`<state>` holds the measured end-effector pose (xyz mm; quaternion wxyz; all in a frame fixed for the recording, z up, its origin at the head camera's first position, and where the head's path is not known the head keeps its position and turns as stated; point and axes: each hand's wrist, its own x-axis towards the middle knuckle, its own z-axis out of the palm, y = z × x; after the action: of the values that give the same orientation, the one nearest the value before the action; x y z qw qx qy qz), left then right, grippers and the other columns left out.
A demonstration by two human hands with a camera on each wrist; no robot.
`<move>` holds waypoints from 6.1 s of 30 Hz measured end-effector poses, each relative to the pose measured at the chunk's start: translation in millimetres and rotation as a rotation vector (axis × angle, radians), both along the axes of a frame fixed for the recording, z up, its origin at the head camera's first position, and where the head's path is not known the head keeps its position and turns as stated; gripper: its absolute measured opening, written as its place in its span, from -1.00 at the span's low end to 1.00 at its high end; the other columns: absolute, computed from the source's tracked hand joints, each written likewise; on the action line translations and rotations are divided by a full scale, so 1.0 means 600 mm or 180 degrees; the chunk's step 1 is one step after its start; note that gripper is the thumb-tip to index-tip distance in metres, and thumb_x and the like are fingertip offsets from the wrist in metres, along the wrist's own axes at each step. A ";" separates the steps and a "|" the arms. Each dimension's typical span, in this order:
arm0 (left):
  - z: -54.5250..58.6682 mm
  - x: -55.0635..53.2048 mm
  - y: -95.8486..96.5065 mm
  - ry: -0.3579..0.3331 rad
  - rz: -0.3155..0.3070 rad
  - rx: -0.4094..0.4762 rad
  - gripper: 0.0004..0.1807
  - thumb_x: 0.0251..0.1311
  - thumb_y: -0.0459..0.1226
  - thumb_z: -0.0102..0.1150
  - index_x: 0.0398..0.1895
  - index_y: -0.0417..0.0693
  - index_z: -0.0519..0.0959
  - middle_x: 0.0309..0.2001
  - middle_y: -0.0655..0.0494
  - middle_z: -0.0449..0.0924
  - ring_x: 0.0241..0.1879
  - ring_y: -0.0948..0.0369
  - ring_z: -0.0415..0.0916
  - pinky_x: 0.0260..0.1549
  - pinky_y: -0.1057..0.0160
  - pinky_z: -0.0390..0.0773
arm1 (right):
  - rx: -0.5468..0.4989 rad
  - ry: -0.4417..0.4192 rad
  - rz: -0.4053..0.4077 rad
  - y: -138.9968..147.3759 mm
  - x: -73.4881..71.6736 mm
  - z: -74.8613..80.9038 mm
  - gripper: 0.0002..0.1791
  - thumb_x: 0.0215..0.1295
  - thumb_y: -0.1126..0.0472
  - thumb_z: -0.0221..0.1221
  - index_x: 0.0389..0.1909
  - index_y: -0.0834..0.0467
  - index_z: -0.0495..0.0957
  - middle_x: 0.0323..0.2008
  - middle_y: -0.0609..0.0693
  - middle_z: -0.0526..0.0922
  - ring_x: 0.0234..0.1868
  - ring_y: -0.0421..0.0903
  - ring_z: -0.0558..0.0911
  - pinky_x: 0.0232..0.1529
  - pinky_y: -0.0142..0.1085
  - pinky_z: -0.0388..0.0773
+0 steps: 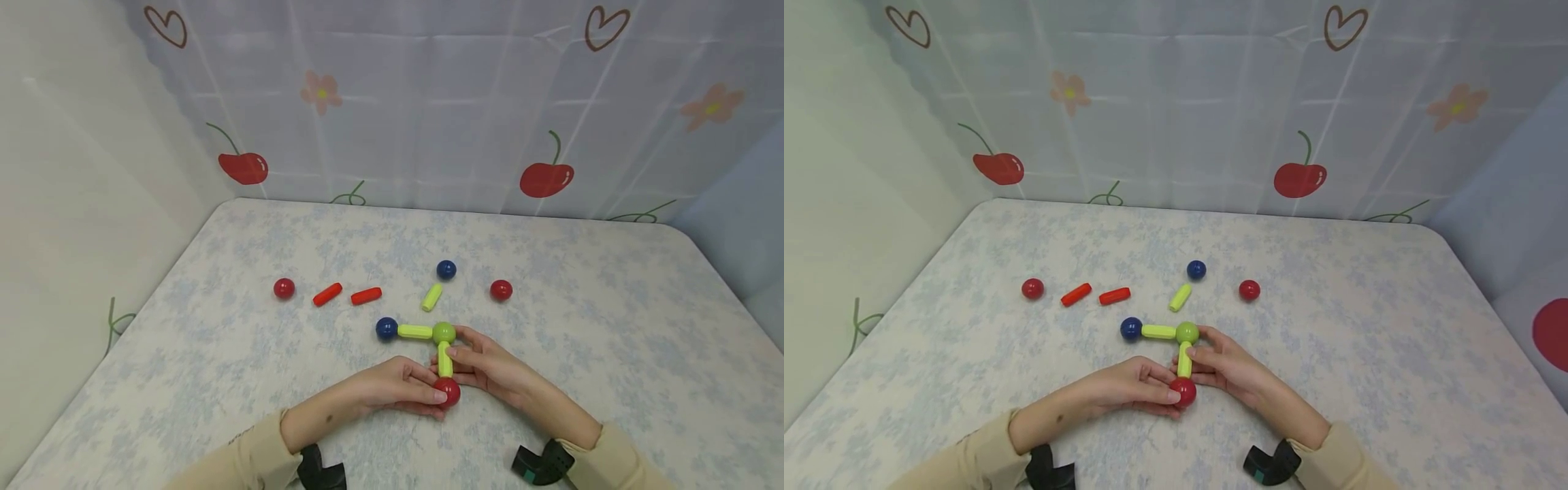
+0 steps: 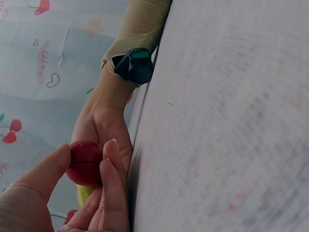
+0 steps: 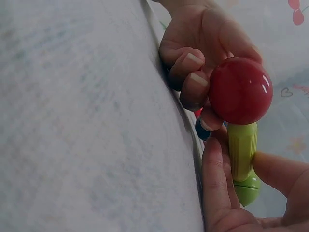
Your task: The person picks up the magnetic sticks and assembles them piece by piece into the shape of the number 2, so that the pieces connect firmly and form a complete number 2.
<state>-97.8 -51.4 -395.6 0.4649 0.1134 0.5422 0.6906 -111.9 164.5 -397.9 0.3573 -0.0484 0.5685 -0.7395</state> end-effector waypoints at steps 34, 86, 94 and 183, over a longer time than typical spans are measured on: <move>0.052 -0.064 -0.041 0.0961 0.0314 -0.0467 -0.74 0.26 -0.36 0.12 -0.07 -0.38 0.57 -0.28 -0.12 0.65 -0.30 0.15 0.63 -0.19 0.18 0.56 | -0.0103 -0.0088 -0.0299 -0.009 0.000 0.004 -0.15 0.38 0.32 0.03 0.43 0.20 -0.38 -0.01 0.21 0.54 -0.03 0.01 0.58 0.01 -0.15 0.45; 0.012 -0.175 0.008 0.3052 0.0753 -0.2156 -0.82 0.02 -0.33 0.38 -0.28 -0.19 0.68 -0.46 0.17 0.57 -0.48 0.28 0.44 -0.48 0.38 0.44 | -0.0212 -0.0140 -0.0295 -0.012 0.010 -0.004 -0.11 0.36 0.32 0.05 0.42 0.22 -0.42 -0.03 0.23 0.55 -0.03 0.02 0.59 0.01 -0.14 0.44; 0.010 -0.173 0.004 0.2919 0.0799 -0.2116 -0.81 0.03 -0.32 0.37 -0.27 -0.19 0.68 -0.46 0.17 0.55 -0.48 0.27 0.43 -0.48 0.37 0.44 | -0.0206 -0.0099 -0.0278 -0.012 0.013 -0.006 -0.13 0.36 0.32 0.05 0.41 0.22 -0.39 -0.02 0.24 0.54 -0.02 0.03 0.58 0.00 -0.14 0.46; 0.008 -0.025 -0.053 0.1663 0.0091 -0.0944 -0.84 0.04 -0.42 0.33 -0.27 -0.26 0.67 -0.39 0.05 0.65 -0.38 0.25 0.59 -0.36 0.34 0.56 | 0.0908 0.0778 0.0003 0.017 -0.003 0.016 -0.18 0.38 0.14 0.07 0.48 0.04 -0.22 -0.15 0.22 0.58 -0.25 0.10 0.64 -0.25 -0.08 0.58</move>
<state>-112.9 -83.2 -390.5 0.3113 0.2105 0.7400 0.5578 -113.4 174.8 -388.5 0.2892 -0.0870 0.7067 -0.6398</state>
